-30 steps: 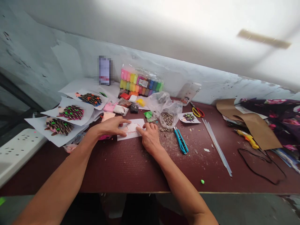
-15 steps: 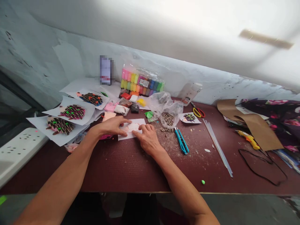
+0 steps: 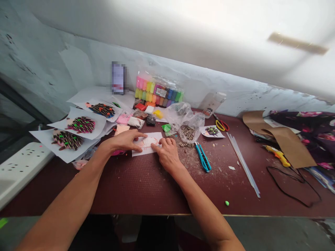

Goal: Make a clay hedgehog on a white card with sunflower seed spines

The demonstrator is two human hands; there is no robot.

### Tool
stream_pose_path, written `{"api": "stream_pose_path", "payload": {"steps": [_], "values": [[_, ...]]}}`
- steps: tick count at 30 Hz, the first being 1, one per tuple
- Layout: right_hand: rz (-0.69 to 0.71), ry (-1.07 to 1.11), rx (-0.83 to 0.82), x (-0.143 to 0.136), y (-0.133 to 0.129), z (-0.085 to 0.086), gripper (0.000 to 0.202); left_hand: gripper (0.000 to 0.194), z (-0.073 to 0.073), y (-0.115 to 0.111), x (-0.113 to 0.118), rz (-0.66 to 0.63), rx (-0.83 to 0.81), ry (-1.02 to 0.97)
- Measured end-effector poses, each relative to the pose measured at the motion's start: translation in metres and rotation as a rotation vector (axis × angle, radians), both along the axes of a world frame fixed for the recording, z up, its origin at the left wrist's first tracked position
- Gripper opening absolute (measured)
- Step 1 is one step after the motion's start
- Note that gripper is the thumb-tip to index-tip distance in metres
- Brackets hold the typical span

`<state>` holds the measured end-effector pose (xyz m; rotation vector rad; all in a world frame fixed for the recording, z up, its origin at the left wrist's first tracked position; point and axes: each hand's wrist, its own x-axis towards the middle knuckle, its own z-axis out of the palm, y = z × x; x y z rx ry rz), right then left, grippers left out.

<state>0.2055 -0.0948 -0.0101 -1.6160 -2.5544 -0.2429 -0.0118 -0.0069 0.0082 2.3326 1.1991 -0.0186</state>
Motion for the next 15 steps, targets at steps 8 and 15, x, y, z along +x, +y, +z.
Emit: {"api": "stream_pose_path", "payload": {"steps": [8, 15], "values": [[-0.055, -0.027, 0.007, -0.0010, -0.0006, 0.0012, 0.037, 0.073, -0.0003, -0.0002, -0.0003, -0.002, 0.008, -0.003], [-0.099, -0.055, 0.011, -0.0007, -0.0007, -0.0001, 0.037, 0.072, 0.0021, -0.0004, 0.0005, 0.000, -0.012, 0.003]]}}
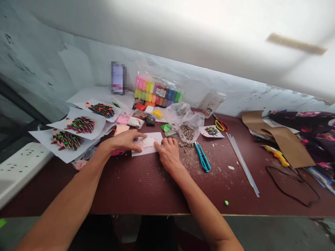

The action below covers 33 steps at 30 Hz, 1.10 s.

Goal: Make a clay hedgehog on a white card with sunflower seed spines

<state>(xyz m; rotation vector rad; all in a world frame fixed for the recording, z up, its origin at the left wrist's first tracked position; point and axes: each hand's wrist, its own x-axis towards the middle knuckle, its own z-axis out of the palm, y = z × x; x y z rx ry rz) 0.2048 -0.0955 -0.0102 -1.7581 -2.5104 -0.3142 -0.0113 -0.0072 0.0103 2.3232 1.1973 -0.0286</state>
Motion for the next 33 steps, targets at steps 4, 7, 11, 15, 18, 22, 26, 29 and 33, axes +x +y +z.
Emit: {"api": "stream_pose_path", "payload": {"steps": [4, 7, 11, 15, 18, 22, 26, 29, 33], "values": [[-0.012, 0.021, 0.000, 0.0007, -0.0002, 0.0006, 0.039, 0.076, -0.0006, 0.0006, -0.0002, -0.003, -0.004, 0.003], [-0.011, 0.030, -0.010, 0.0010, -0.0001, 0.0006, 0.040, 0.076, -0.0015, 0.0010, -0.0006, -0.011, -0.001, -0.001], [-0.016, 0.050, -0.008, 0.0008, 0.0004, -0.0004, 0.038, 0.076, -0.0011, 0.0004, -0.0007, -0.010, 0.004, 0.003], [-0.054, 0.072, -0.005, 0.0008, 0.0010, -0.0001, 0.032, 0.075, 0.0002, -0.0002, -0.0003, -0.008, 0.005, 0.006], [-0.081, 0.094, 0.004, 0.0014, 0.0014, 0.0006, 0.035, 0.074, 0.0003, -0.0003, 0.0000, -0.006, 0.002, 0.006], [-0.076, 0.101, -0.006, 0.0010, 0.0035, 0.0005, 0.044, 0.072, -0.0004, -0.0001, 0.0000, -0.002, 0.005, 0.004], [-0.052, 0.088, -0.040, -0.0031, 0.0068, 0.0010, 0.043, 0.073, -0.0013, 0.0002, -0.0007, -0.010, 0.012, 0.003], [-0.030, 0.061, -0.064, -0.0064, 0.0079, 0.0020, 0.042, 0.073, -0.0021, 0.0007, -0.0009, -0.013, 0.014, 0.002], [-0.053, 0.035, -0.068, -0.0074, 0.0079, 0.0021, 0.041, 0.073, -0.0028, 0.0010, -0.0005, -0.011, 0.008, 0.006]]}}
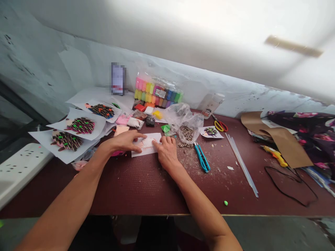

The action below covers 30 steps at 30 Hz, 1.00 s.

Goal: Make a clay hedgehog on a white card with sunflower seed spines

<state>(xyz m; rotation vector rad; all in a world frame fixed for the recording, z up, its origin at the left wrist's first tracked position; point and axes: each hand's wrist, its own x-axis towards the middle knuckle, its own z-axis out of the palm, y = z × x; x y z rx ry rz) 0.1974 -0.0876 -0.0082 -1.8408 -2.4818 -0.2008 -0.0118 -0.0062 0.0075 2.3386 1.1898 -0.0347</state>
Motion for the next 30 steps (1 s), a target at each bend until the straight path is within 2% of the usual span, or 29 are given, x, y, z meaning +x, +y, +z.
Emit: {"api": "stream_pose_path", "payload": {"steps": [6, 12, 18, 25, 30], "values": [[-0.037, 0.006, -0.010, 0.0014, 0.0000, -0.0003, 0.042, 0.074, 0.0000, 0.0001, -0.0002, 0.003, 0.008, 0.000], [-0.095, 0.144, -0.083, 0.0037, -0.0010, 0.0015, 0.045, 0.074, 0.0020, -0.0006, 0.0007, 0.012, -0.007, 0.005], [-0.156, 0.211, -0.034, 0.0065, -0.0011, 0.0021, 0.045, 0.073, 0.0004, 0.0003, 0.0004, 0.001, 0.006, 0.005], [-0.044, 0.114, -0.030, 0.0030, 0.0046, -0.0038, 0.047, 0.075, 0.0012, -0.0002, 0.0003, 0.004, -0.001, 0.009], [-0.049, 0.066, -0.031, 0.0018, 0.0058, -0.0036, 0.043, 0.075, 0.0011, -0.0006, 0.0004, 0.008, 0.005, 0.006]]}}
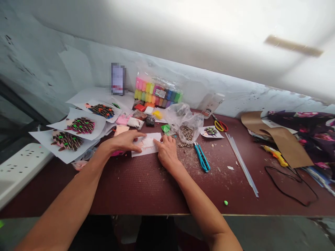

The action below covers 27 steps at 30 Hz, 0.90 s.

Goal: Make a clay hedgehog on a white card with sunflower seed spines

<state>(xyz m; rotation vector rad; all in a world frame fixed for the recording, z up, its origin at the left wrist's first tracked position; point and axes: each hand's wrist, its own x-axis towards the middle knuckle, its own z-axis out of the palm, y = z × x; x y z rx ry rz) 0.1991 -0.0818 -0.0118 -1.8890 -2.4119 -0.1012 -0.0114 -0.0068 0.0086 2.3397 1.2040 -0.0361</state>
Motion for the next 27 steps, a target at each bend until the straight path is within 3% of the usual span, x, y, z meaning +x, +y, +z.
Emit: {"api": "stream_pose_path", "payload": {"steps": [11, 27], "values": [[-0.083, 0.132, 0.027, 0.001, -0.003, 0.007, 0.045, 0.079, -0.001, 0.002, 0.000, -0.007, -0.005, 0.001], [0.020, 0.098, -0.037, -0.007, 0.017, 0.007, 0.040, 0.073, 0.001, 0.000, 0.000, -0.018, 0.023, 0.009]]}}
